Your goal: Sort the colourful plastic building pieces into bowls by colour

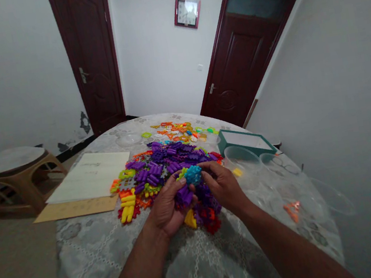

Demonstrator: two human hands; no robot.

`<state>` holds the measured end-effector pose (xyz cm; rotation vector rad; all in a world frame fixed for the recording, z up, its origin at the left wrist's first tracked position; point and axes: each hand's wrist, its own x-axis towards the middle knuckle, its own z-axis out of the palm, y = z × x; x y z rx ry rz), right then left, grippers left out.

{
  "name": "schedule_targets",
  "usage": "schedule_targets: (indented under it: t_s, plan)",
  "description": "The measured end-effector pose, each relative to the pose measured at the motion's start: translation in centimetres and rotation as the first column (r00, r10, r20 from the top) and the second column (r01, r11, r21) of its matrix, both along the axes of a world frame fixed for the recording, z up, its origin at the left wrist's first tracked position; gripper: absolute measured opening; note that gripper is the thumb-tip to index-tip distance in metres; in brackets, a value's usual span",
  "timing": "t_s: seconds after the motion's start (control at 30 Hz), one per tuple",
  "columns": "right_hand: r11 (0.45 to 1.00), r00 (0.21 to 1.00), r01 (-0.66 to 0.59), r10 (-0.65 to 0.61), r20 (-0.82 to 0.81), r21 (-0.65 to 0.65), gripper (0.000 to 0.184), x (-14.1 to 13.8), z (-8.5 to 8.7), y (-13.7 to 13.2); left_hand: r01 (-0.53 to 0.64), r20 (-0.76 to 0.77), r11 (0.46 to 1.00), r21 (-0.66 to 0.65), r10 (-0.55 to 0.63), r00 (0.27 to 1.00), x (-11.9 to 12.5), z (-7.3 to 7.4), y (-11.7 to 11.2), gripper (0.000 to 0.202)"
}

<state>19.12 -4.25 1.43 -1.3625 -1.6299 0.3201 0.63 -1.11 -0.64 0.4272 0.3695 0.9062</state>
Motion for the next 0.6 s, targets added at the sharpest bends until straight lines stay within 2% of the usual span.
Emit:
schedule_targets:
  t_s: [0.07, 0.17, 0.3, 0.43, 0.6]
  plan:
    - [0.999, 0.999, 0.018, -0.019, 0.035, 0.032, 0.025, -0.1, -0.1, 0.1, -0.010, -0.012, 1.000, 0.004, 0.010, 1.000, 0.0, 0.1, -0.1, 0.038]
    - [1.000, 1.000, 0.018, -0.018, 0.016, 0.007, 0.024, -0.2, -0.2, 0.4, -0.010, -0.033, 1.000, 0.021, 0.010, 0.999, 0.2, 0.2, -0.2, 0.041]
    - [0.999, 0.998, 0.020, -0.022, 0.052, 0.033, 0.024, -0.6, 0.3, 0.6, 0.005, -0.100, 0.998, 0.067, 0.001, 0.995, 0.5, 0.4, -0.4, 0.046]
    - [0.991, 0.992, 0.008, -0.024, 0.126, 0.130, 0.025, -1.2, 1.2, 0.6, -0.069, -0.145, 0.997, 0.033, 0.073, 0.987, 0.7, 0.8, -0.2, 0.038]
    - [0.980, 0.994, 0.026, -0.047, 0.100, 0.198, 0.025, -1.3, 1.2, 0.4, -0.061, -0.149, 0.997, 0.036, 0.066, 0.987, 0.8, 1.0, 0.1, 0.028]
